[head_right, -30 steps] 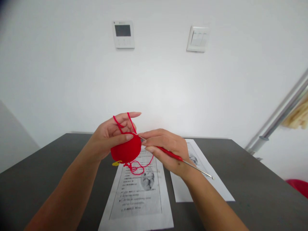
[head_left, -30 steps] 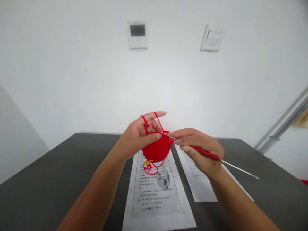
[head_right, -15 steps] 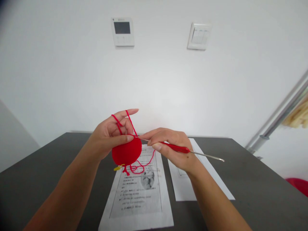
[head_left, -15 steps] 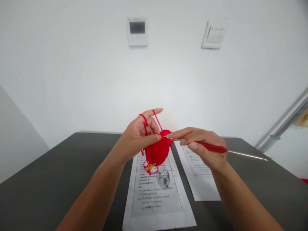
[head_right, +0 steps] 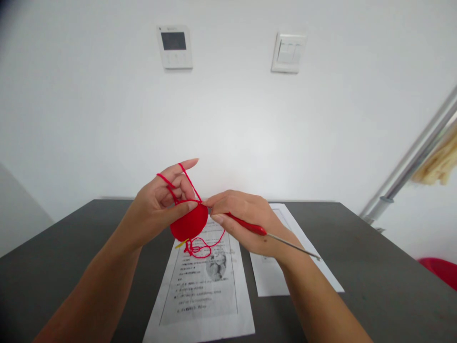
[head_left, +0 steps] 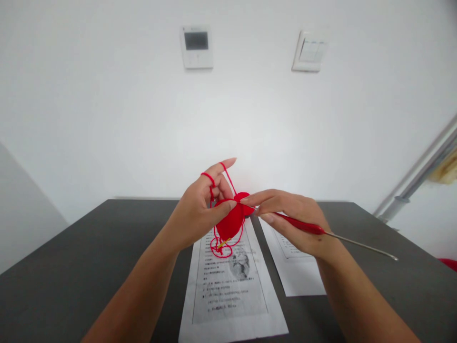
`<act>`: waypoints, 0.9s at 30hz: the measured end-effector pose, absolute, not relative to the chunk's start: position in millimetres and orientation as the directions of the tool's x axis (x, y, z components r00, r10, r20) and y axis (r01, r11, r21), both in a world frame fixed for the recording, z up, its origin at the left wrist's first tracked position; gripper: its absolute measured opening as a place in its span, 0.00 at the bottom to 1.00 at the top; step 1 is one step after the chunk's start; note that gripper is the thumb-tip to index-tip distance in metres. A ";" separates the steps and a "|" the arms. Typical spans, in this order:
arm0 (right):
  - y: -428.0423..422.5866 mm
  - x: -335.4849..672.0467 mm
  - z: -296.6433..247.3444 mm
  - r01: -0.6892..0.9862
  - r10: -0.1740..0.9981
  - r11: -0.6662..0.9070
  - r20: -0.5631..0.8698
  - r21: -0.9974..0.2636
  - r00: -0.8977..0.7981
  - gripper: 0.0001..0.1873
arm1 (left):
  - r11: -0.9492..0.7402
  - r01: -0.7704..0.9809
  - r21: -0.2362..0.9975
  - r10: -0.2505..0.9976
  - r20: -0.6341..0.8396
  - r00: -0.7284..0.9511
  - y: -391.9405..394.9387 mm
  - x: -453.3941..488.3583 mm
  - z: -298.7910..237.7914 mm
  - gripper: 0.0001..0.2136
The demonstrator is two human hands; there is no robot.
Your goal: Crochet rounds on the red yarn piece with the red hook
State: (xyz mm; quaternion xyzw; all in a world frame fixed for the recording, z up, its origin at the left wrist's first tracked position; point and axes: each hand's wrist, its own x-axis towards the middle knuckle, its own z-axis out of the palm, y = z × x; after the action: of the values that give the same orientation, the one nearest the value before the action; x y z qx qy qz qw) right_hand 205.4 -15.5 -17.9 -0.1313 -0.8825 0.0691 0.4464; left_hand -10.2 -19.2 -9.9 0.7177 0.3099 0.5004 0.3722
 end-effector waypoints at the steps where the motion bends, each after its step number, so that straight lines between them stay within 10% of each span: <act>1: -15.9 204.4 -18.1 0.175 0.293 0.956 0.769 -0.234 -0.568 0.10 | -0.545 0.094 0.833 0.813 0.497 0.304 -19.7 -9.9 -10.0 0.32; 27: 7.9 192.8 -42.8 0.299 0.045 0.948 0.884 0.109 -0.465 0.14 | -0.280 -0.228 0.933 0.906 0.335 0.258 -13.8 -2.6 -7.0 0.45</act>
State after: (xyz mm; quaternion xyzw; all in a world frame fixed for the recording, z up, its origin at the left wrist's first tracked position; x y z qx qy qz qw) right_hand 192.8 7.9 -42.8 -0.1016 -0.8467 -0.1253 0.5070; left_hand -2.6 -13.8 -7.0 0.5922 0.2865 0.5376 0.5274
